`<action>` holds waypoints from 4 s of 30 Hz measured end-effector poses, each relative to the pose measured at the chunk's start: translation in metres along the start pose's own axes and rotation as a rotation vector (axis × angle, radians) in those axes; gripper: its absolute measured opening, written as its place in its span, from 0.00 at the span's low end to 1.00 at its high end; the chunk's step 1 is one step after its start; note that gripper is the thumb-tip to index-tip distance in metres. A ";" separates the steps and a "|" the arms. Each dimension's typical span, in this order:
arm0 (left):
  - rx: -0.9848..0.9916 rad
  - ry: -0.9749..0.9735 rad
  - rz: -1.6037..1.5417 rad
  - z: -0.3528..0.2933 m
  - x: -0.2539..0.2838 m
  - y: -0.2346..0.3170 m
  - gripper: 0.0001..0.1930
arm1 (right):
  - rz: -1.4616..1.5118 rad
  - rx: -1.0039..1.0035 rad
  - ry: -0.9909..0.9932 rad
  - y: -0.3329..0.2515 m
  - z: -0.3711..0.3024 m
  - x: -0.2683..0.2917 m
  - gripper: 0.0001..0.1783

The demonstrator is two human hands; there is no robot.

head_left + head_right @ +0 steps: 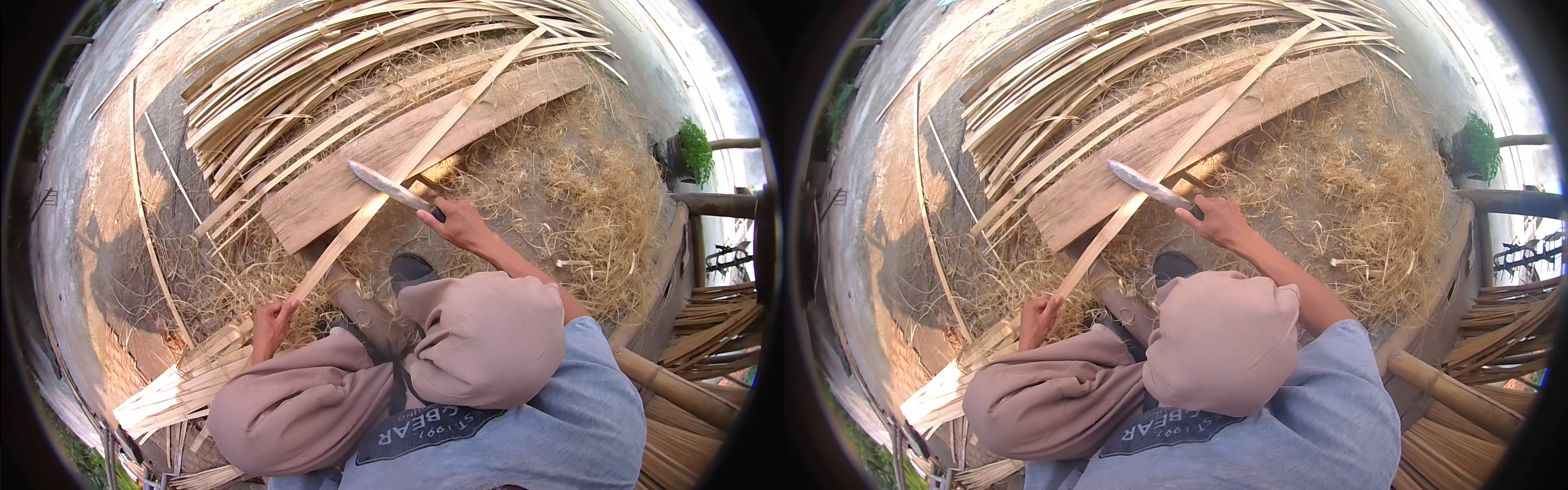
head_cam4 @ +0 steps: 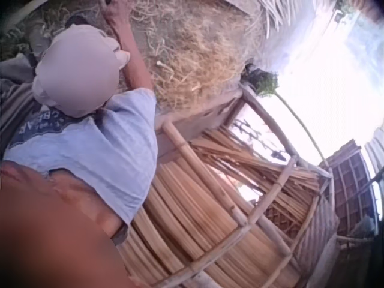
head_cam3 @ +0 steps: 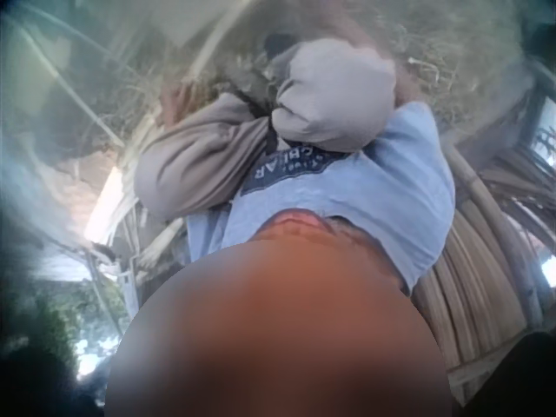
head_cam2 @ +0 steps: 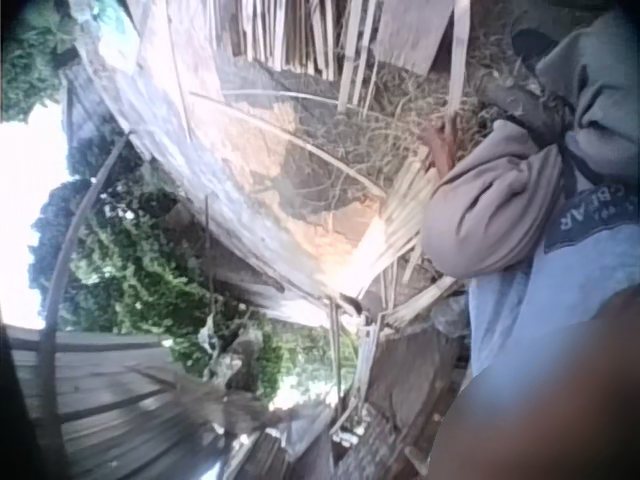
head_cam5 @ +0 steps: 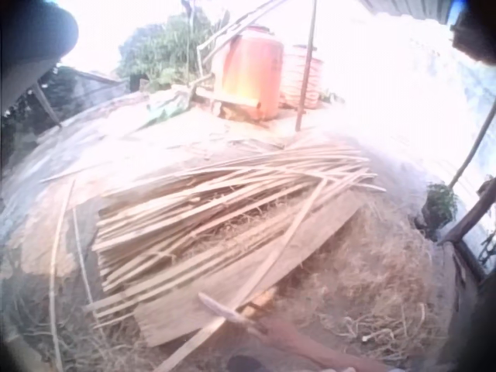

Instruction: The person sits on the ground and uses a knife to split long bamboo strips into thinner pieces. They repeatedly position the bamboo on a wooden board and strike it with the knife to separate the layers.

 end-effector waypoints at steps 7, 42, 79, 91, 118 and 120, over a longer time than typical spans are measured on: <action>0.101 -0.063 -0.074 -0.015 0.012 0.015 0.18 | -0.127 -0.612 0.417 0.196 0.077 0.117 0.43; -0.340 0.068 0.103 0.008 -0.065 0.127 0.21 | 0.018 -0.622 0.436 0.170 0.075 0.130 0.40; -0.532 0.228 0.448 -0.001 -0.056 0.142 0.20 | -0.151 -0.230 0.133 0.100 0.050 0.096 0.37; -0.631 0.471 0.536 -0.005 -0.074 0.110 0.14 | 0.071 0.146 -0.084 -0.096 -0.045 -0.011 0.34; -0.451 0.078 0.281 0.000 -0.035 0.083 0.23 | -0.022 0.274 0.121 -0.050 -0.035 -0.008 0.34; -0.273 -0.041 0.275 -0.014 -0.003 0.049 0.24 | -0.030 -0.191 0.099 0.029 0.022 0.030 0.35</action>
Point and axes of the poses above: each hand's wrist, its own z-axis towards the middle knuckle, its own x-axis out of the back of the hand, y = z × x, the point moved 5 cm from there along z, towards the middle knuckle, and after that the axes turned 9 degrees about y, right-handed, at the moved point
